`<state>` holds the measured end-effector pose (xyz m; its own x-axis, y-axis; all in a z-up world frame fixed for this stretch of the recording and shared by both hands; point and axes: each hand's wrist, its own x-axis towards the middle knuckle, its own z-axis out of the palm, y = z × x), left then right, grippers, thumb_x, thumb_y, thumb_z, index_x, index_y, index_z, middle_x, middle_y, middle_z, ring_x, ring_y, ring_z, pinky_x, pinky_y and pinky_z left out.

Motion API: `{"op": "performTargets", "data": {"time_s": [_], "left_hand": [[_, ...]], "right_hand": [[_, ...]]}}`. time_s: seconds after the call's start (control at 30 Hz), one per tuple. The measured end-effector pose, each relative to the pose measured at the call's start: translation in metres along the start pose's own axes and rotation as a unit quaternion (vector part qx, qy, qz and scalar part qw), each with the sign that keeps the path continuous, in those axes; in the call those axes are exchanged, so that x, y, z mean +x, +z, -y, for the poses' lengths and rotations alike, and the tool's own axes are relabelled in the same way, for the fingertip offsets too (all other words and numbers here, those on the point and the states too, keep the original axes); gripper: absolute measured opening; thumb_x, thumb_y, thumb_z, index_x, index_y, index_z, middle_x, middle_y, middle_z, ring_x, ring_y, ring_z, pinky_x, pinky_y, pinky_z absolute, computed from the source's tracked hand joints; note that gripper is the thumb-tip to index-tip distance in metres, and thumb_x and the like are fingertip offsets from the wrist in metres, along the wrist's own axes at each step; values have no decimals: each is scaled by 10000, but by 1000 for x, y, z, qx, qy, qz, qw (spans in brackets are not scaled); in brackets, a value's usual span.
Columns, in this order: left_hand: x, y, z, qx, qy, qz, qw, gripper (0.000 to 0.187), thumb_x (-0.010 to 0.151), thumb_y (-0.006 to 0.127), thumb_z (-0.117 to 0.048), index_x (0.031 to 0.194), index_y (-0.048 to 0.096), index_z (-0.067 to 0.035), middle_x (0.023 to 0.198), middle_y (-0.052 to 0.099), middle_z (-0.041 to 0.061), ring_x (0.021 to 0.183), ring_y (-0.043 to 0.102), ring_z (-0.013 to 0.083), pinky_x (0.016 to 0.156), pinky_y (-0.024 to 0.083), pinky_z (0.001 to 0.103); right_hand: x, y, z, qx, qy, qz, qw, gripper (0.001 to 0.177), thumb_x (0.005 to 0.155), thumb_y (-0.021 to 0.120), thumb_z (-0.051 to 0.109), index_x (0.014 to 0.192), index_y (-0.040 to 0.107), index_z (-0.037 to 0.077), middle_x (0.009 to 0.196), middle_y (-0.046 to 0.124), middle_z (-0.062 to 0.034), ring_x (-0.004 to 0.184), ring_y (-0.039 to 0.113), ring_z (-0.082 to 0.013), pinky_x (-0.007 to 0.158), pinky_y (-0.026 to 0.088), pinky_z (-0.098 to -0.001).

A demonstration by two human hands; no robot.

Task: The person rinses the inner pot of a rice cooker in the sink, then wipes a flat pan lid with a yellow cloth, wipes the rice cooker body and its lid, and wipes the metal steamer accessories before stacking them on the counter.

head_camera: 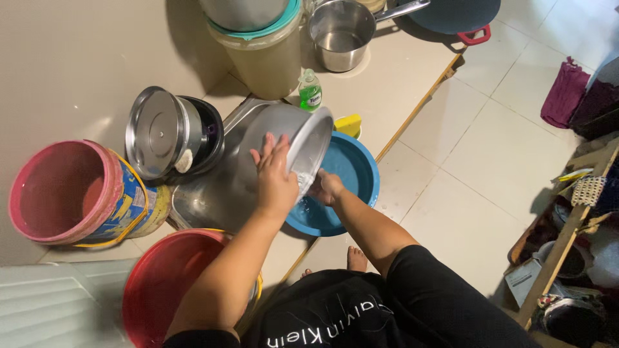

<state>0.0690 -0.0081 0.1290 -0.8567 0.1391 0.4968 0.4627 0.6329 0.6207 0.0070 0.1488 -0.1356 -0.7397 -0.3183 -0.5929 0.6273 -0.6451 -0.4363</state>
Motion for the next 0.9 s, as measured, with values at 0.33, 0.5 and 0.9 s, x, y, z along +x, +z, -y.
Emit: {"op": "performTargets", "data": {"time_s": [0.33,0.5,0.9], "left_hand": [[-4,-8,0,92,19,7,996,511,744,579,108,1245,608,11,1499,564,144,1527,338,391,1245,88,673],[1,-12,-1,112,6,-3,994,509,755,582,104,1254,606,3,1499,569,127,1525,342,382,1231,50,701],[4,-14,46,44,-155,-167,973,598,764,664,69,1354,590,9,1467,551,298,1398,474,423,1184,345,497]], "right_hand": [[2,-41,24,-555,-365,-370,649,266,964,693,339,1039,775,97,988,741,-193,919,718,-365,824,565,-453],[1,-40,19,-321,-355,-336,811,190,911,667,278,939,731,101,859,690,-159,750,673,-358,662,557,-497],[-19,169,-22,-172,27,242,955,298,1036,536,131,1304,616,29,1256,659,-159,1108,641,-273,934,539,-428]]}}
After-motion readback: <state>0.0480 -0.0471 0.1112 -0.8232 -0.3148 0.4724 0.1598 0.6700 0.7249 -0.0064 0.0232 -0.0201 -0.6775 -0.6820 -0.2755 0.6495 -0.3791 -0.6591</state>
